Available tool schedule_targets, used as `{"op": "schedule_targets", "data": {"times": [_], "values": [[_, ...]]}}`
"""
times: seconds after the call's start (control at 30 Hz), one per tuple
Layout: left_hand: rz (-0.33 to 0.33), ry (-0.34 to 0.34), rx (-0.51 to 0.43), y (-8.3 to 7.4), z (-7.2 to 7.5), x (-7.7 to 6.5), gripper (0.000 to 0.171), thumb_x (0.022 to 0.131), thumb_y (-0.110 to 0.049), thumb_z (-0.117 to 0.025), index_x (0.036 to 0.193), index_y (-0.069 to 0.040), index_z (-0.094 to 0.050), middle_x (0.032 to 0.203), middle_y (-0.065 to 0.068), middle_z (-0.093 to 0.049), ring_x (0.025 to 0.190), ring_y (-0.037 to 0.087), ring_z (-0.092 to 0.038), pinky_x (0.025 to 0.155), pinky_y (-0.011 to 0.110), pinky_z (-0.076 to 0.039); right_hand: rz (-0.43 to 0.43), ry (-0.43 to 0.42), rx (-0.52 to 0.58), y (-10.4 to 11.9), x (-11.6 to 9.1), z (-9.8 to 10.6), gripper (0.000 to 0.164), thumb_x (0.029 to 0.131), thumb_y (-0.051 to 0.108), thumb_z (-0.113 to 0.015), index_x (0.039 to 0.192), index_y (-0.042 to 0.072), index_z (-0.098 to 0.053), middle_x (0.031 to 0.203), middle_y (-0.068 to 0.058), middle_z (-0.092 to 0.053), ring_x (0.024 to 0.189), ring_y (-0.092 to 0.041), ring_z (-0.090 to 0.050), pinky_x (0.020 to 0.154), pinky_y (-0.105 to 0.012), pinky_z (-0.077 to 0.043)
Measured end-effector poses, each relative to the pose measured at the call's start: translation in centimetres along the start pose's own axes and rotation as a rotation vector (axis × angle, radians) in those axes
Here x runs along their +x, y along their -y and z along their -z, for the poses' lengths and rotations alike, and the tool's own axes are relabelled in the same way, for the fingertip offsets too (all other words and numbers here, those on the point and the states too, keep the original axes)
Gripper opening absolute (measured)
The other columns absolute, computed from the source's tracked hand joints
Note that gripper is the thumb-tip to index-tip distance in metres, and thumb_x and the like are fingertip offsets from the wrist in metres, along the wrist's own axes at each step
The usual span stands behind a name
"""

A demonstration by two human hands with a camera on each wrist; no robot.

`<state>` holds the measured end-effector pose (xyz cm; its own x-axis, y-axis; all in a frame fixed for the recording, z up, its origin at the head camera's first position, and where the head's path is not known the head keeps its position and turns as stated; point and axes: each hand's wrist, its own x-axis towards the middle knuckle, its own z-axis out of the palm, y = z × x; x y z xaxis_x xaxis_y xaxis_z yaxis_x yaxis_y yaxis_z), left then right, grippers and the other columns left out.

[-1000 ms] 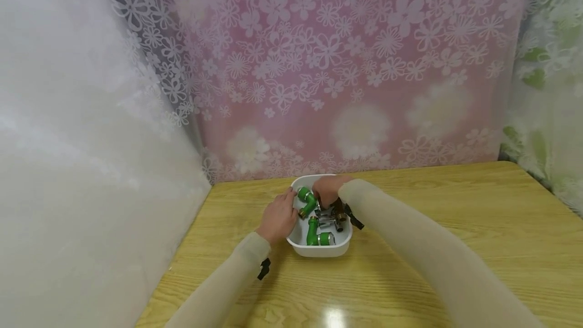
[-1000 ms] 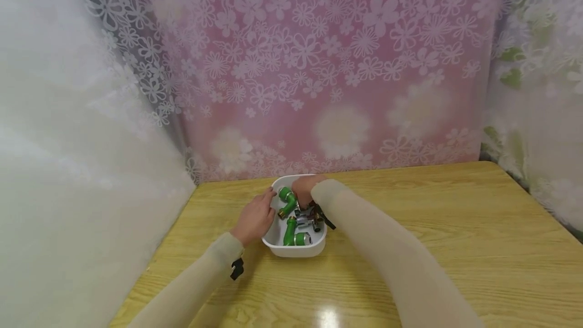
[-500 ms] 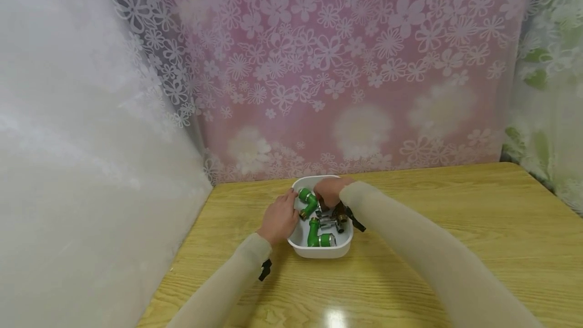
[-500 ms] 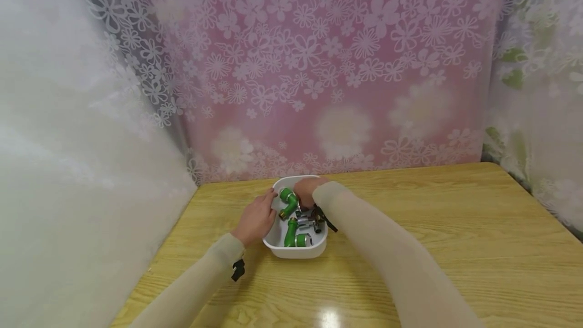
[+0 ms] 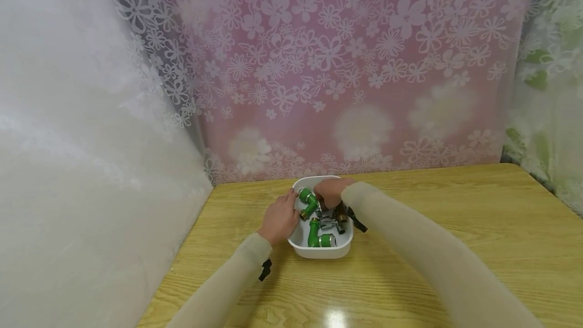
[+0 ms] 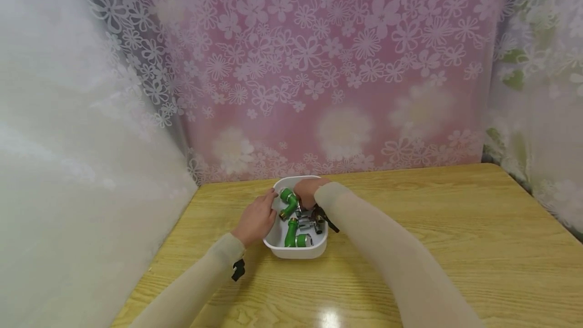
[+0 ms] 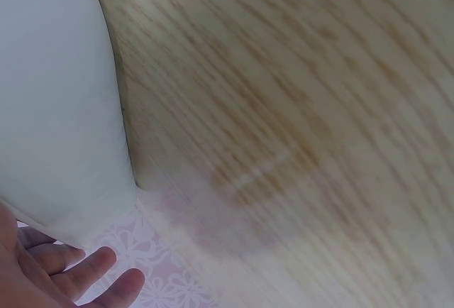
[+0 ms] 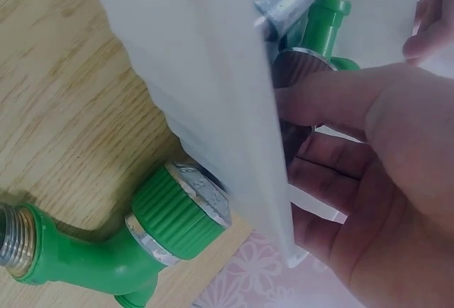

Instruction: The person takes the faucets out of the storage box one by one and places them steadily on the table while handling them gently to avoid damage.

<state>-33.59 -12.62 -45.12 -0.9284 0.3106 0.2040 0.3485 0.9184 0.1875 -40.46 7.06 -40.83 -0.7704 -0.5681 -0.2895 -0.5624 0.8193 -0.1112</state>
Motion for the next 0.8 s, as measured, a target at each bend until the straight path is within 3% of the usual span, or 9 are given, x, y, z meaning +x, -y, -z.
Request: {"op": "schedule_targets", "data": {"times": [0.37,0.8], "values": [[-0.005,-0.007,-0.001,0.17,-0.16,0.03,0.047,0.103,-0.019,-0.046,0.148,-0.006,-0.046,0.160,0.013,-0.039,0.137,0.031,-0.050,0.107,0.049,-0.047,0.029,-0.046,0.028,-0.14,0.50,-0.14,0.008,0.095,0.013,-0.067,0.097,0.020,-0.064,0.092,0.004,-0.065,0.082,-0.013,-0.060,0.078,-0.035,-0.053],[0.001,-0.005,0.009,0.23,-0.30,0.18,0.047,0.104,-0.020,-0.046,0.148,-0.006,-0.045,0.160,0.013,-0.039,0.138,0.031,-0.049,0.107,0.049,-0.047,0.146,-0.048,0.023,-0.52,0.17,0.22,0.016,0.092,0.008,-0.065,0.103,0.019,-0.062,0.095,0.004,-0.063,0.084,-0.014,-0.058,0.078,-0.035,-0.052]]}}
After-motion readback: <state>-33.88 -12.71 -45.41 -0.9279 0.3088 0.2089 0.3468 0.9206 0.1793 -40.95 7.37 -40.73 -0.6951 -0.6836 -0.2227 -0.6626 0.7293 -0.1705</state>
